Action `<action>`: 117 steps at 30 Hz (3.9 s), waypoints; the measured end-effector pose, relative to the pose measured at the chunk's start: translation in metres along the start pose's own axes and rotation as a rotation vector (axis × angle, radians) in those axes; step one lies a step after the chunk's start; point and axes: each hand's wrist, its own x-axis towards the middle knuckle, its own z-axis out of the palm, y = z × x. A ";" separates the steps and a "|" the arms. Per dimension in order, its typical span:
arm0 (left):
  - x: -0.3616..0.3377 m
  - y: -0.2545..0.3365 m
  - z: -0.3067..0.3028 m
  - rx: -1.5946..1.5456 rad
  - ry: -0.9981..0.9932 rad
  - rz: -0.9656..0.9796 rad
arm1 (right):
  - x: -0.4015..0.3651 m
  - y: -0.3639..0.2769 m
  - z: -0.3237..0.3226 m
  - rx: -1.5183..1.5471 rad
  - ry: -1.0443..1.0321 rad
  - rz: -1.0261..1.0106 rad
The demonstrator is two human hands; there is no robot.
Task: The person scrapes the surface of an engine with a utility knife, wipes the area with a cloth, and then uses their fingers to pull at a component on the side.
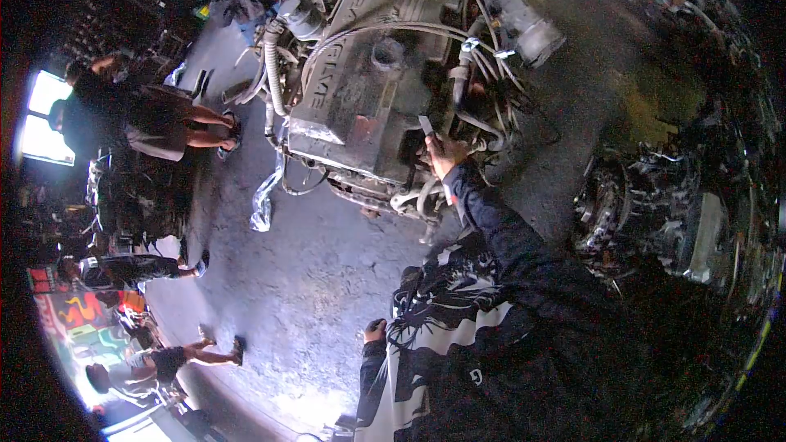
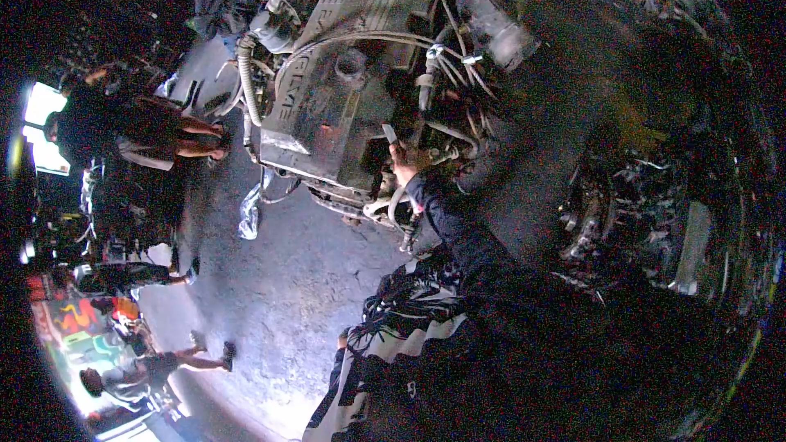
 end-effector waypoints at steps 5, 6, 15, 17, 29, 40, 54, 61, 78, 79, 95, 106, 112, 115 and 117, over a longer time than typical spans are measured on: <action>-0.005 0.016 0.008 0.029 0.034 -0.037 | 0.033 0.033 -0.014 -0.026 -0.009 0.146; 0.000 0.004 0.009 -0.009 0.038 -0.050 | 0.005 0.003 -0.003 0.117 -0.027 0.142; -0.006 0.043 0.015 -0.003 0.009 -0.073 | 0.015 0.021 0.000 0.096 0.039 -0.157; -0.006 0.043 0.018 -0.023 0.010 -0.102 | 0.020 0.038 0.010 0.112 0.066 -0.206; -0.005 0.047 0.030 -0.044 0.029 -0.184 | 0.007 0.015 0.014 0.212 0.074 0.033; -0.018 0.104 0.032 0.071 0.068 -0.214 | 0.006 0.023 0.018 0.297 0.017 0.123; -0.008 0.053 0.042 0.030 0.069 -0.261 | -0.008 0.000 0.021 0.304 -0.075 0.131; 0.001 0.053 0.045 -0.122 0.085 -0.265 | -0.007 0.005 0.024 0.361 -0.044 0.192; -0.003 0.039 0.042 -0.008 0.057 -0.270 | -0.016 -0.004 0.030 0.205 -0.040 0.049; 0.000 0.035 0.040 0.004 0.038 -0.271 | -0.014 0.000 0.030 0.234 -0.027 0.120; -0.014 0.079 0.050 0.108 0.085 -0.261 | -0.005 0.003 0.008 0.109 -0.043 0.116; 0.000 0.063 0.048 -0.083 0.155 -0.313 | -0.011 -0.013 0.005 0.141 -0.070 0.148; 0.001 0.041 0.050 0.100 0.118 -0.303 | -0.006 -0.004 0.005 0.219 -0.114 0.093; 0.002 0.036 0.044 0.054 0.094 -0.303 | -0.004 -0.003 0.002 0.148 -0.114 0.078; 0.005 0.036 0.041 0.042 0.094 -0.309 | -0.011 -0.014 0.004 0.177 -0.114 0.123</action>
